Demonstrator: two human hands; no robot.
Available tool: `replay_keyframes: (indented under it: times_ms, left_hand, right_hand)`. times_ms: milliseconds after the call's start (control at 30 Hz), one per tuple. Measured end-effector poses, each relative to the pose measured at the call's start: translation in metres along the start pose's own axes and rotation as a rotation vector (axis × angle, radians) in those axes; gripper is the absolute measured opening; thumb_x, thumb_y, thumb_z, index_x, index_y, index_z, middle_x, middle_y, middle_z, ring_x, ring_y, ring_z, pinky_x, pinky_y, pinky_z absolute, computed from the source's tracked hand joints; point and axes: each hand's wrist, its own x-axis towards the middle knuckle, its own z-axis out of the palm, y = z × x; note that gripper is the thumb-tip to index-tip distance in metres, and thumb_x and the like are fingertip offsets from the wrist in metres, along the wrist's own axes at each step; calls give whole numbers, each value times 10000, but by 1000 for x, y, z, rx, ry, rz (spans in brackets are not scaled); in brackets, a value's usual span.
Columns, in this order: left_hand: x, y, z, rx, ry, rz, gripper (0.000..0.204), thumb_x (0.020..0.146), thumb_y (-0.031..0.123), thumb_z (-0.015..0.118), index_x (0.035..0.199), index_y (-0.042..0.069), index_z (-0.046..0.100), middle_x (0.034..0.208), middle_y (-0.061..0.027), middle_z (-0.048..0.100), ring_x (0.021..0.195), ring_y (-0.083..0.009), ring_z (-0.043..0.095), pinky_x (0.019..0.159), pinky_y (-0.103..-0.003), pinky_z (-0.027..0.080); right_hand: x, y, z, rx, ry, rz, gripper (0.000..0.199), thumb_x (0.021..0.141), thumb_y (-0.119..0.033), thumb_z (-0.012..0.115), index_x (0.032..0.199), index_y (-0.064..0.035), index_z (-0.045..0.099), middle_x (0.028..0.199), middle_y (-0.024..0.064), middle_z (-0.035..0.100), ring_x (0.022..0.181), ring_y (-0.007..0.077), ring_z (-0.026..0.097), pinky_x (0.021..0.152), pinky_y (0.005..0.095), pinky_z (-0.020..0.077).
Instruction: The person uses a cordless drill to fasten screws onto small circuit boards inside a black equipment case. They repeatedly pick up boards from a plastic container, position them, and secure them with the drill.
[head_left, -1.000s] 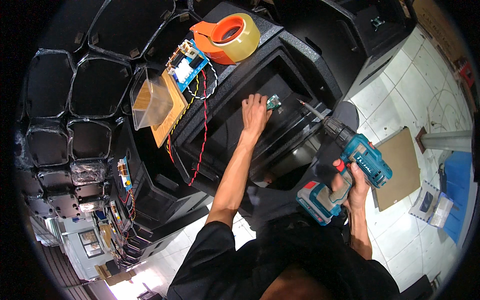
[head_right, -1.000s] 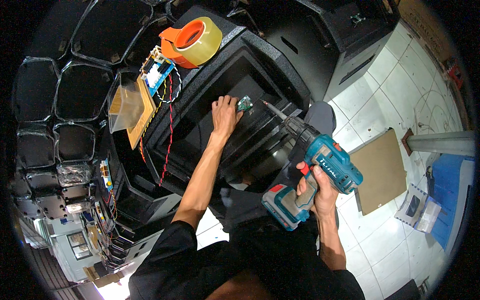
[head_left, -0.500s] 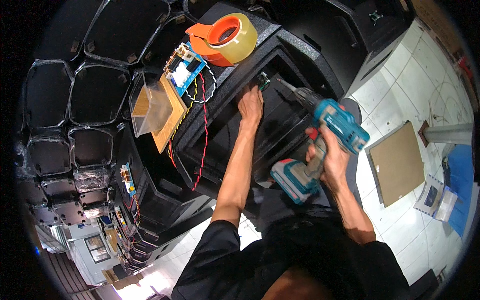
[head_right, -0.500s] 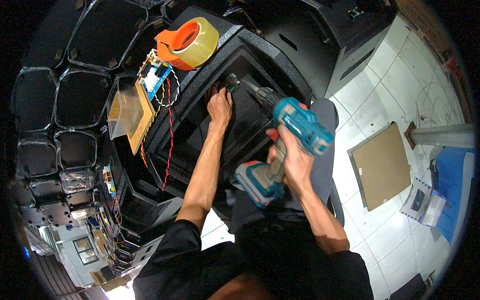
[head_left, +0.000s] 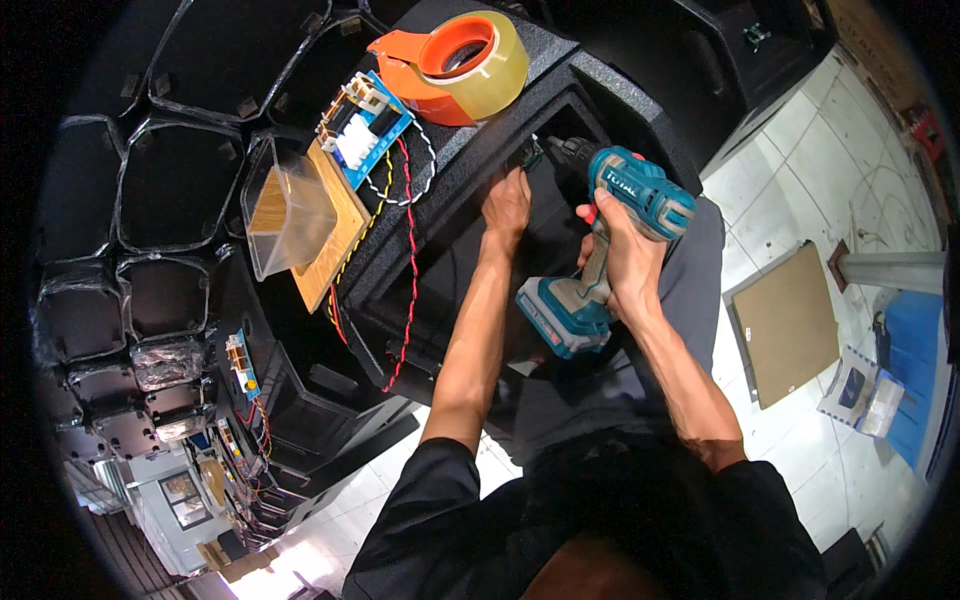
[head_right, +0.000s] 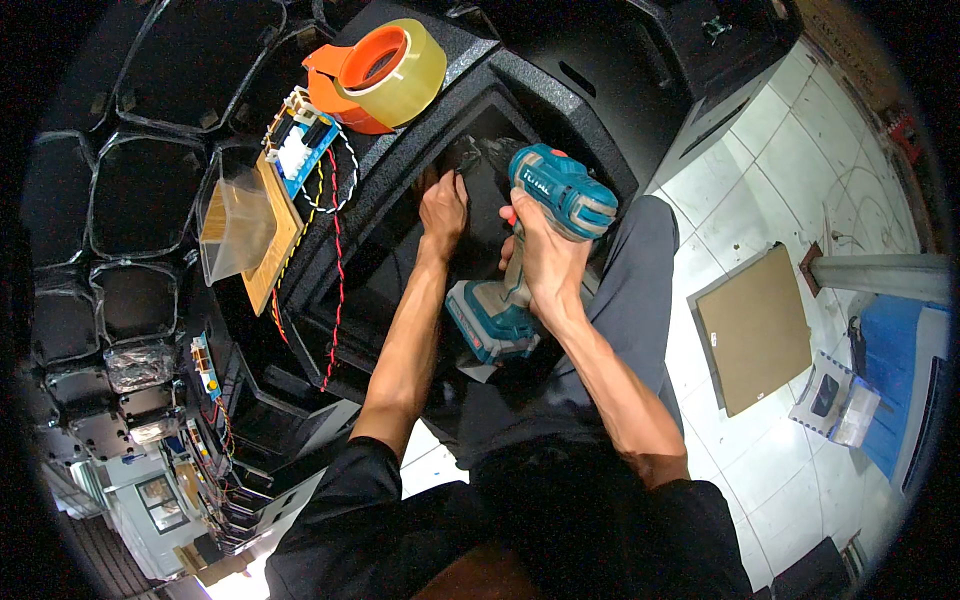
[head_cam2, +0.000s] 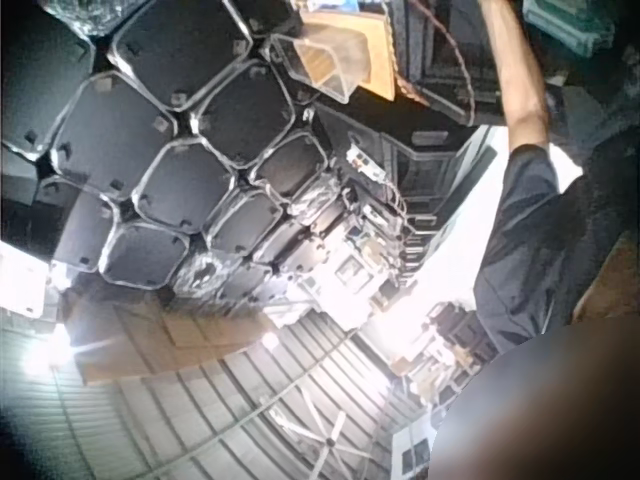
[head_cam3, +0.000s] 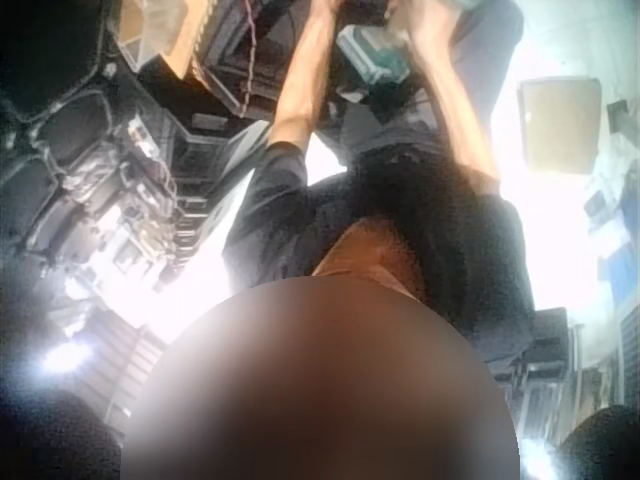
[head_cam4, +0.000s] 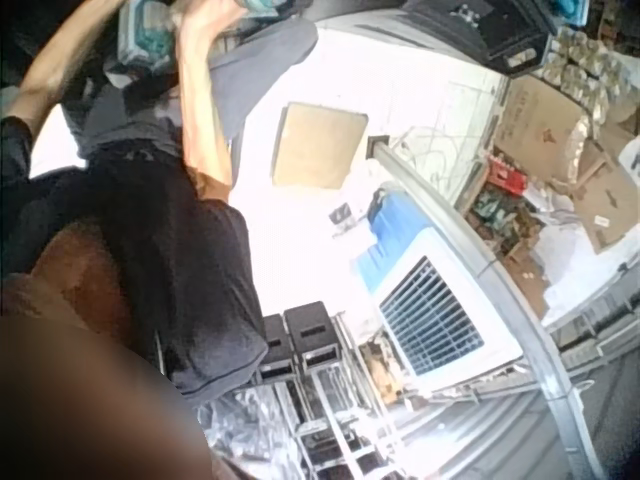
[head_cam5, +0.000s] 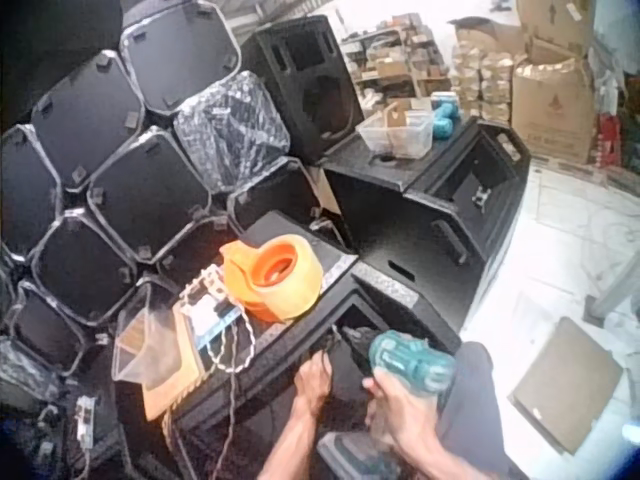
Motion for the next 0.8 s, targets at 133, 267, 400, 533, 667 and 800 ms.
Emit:
replay_keyframes:
  times_ms: [133,267,400,533,667,800]
  left_hand:
    - [2,1,0,-74,-3,14,173,912,144,594,975,-4,658,726,-244,642,673,-426,640,597,-479,512]
    - [4,4,-6,-109,-40,-11,164,917,140,585,942,-10,647,722,-247,638,672,-433,636,585,-482,505]
    - [7,15,-14,-150,-105,-76,131,924,112,558,923,6,635,739,-238,634,699,-436,630,607,-483,503]
    - [7,16,-18,-193,-86,-38,118,935,98,540,905,18,622,705,-231,625,670,-450,619,584,-491,496]
    - [9,19,-23,-161,-277,-174,105,910,89,575,954,10,630,819,-239,651,757,-438,636,654,-486,514]
    - [8,16,-21,-167,-285,-189,115,904,87,582,978,13,630,846,-240,653,777,-436,637,674,-482,516]
  right_hand:
    - [1,0,3,-13,13,-35,228,888,-209,655,1020,-27,612,793,61,652,454,119,540,402,269,457]
    - [0,-2,6,-31,16,-28,210,887,-204,660,986,-20,633,798,72,659,456,120,546,399,269,459]
    - [0,0,6,-61,22,-49,205,886,-213,660,931,-13,651,794,82,662,452,120,544,395,274,458]
    - [0,1,9,-52,17,-57,215,882,-218,666,929,-8,652,791,90,663,450,120,543,394,274,459]
    - [0,1,9,-66,21,-69,219,884,-218,662,938,-6,649,795,96,662,449,118,541,394,271,459]
    - [-1,1,9,-52,31,-57,222,887,-219,657,959,-9,641,803,95,660,450,117,540,392,270,458]
